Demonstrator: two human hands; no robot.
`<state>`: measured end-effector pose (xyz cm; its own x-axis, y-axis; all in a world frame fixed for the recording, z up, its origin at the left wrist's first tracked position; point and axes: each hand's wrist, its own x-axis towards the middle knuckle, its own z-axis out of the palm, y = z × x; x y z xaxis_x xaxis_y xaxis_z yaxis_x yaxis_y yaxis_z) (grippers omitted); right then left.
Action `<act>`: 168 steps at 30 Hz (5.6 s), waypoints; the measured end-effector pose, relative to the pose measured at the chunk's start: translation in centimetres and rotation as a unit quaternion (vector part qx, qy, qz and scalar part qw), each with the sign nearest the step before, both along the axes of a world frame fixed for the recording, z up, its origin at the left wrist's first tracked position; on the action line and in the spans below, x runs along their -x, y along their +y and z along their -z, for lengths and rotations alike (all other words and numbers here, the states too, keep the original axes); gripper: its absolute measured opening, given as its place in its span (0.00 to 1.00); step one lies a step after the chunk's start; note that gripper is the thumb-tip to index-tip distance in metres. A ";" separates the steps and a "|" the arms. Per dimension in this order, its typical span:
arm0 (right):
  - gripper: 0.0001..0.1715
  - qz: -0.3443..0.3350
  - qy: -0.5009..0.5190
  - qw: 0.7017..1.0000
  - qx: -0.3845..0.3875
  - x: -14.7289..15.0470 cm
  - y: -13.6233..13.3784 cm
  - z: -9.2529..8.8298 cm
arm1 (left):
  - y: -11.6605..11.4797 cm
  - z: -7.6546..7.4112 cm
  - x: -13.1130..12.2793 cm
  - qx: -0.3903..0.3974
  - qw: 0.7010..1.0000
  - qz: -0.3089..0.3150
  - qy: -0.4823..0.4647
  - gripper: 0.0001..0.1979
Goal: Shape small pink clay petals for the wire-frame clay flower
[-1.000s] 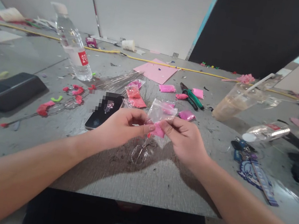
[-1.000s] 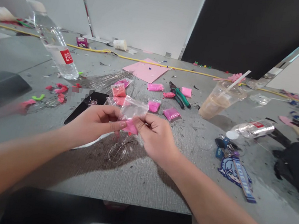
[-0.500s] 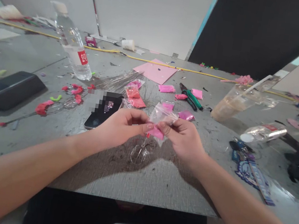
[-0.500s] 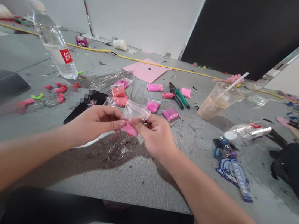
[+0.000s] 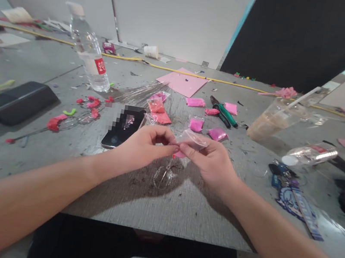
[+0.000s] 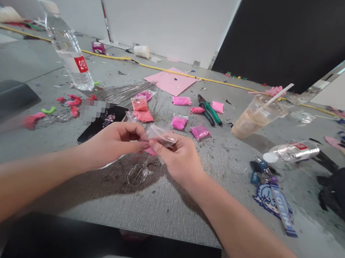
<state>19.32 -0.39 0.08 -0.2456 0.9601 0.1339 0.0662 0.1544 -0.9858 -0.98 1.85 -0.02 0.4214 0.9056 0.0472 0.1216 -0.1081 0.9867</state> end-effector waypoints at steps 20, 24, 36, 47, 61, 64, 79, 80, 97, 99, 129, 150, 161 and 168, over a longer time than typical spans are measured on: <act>0.07 0.092 -0.069 0.990 -0.076 -0.3 -0.4 -0.8 | 0.0 -0.6 0.3 0.074 0.995 0.062 -0.040 0.15; 0.20 0.124 -0.047 0.989 -0.061 -0.1 -0.7 -1.2 | 0.1 -0.6 0.2 0.080 0.995 0.065 -0.014 0.14; 0.16 0.107 -0.093 0.983 -0.118 -0.4 -0.8 -0.8 | -0.1 -0.7 0.2 0.059 0.995 0.061 -0.047 0.13; 0.25 0.094 -0.038 0.991 -0.092 0.0 -1.3 -1.1 | -0.3 -0.9 0.3 0.037 0.996 0.067 -0.048 0.06; 0.26 0.113 -0.058 0.981 -0.148 0.6 -2.1 -1.6 | -0.8 -0.9 0.2 0.030 0.993 0.069 -0.089 0.09; 0.19 0.095 -0.050 0.982 -0.154 0.6 -2.1 -1.4 | -1.2 -1.2 0.3 0.011 0.996 0.058 -0.073 0.11; 0.18 0.110 -0.051 0.983 -0.138 0.4 -1.8 -0.7 | -1.1 -1.0 -0.2 0.037 0.996 0.045 -0.063 0.13; 0.18 0.111 -0.055 0.983 -0.134 0.4 -1.9 -0.7 | -1.1 -0.9 -0.1 0.036 0.997 0.037 -0.052 0.12; 0.21 0.115 0.021 0.991 -0.068 -0.4 -0.4 -0.9 | -0.3 0.3 -0.4 0.043 0.989 -0.033 -0.138 0.10; 0.22 0.079 0.005 0.996 -0.047 -0.3 -0.3 -0.7 | -0.3 0.5 -0.4 0.044 0.989 -0.017 -0.142 0.10; 0.17 0.017 -0.038 0.999 -0.013 -0.6 0.0 -0.4 | -0.4 -0.1 -0.2 0.075 0.992 -0.011 -0.097 0.12; 0.18 0.045 -0.042 0.998 -0.001 -0.5 0.0 -0.8 | -0.7 -1.0 0.1 -0.078 0.994 -0.040 0.069 0.18; 0.16 0.051 -0.131 0.988 -0.070 -0.7 0.1 -0.9 | 0.0 -0.3 0.2 -0.051 0.997 -0.027 0.054 0.14; 0.23 0.053 -0.111 0.992 -0.019 -0.6 -0.2 -0.7 | -0.3 -0.4 0.2 -0.056 0.998 -0.017 0.040 0.17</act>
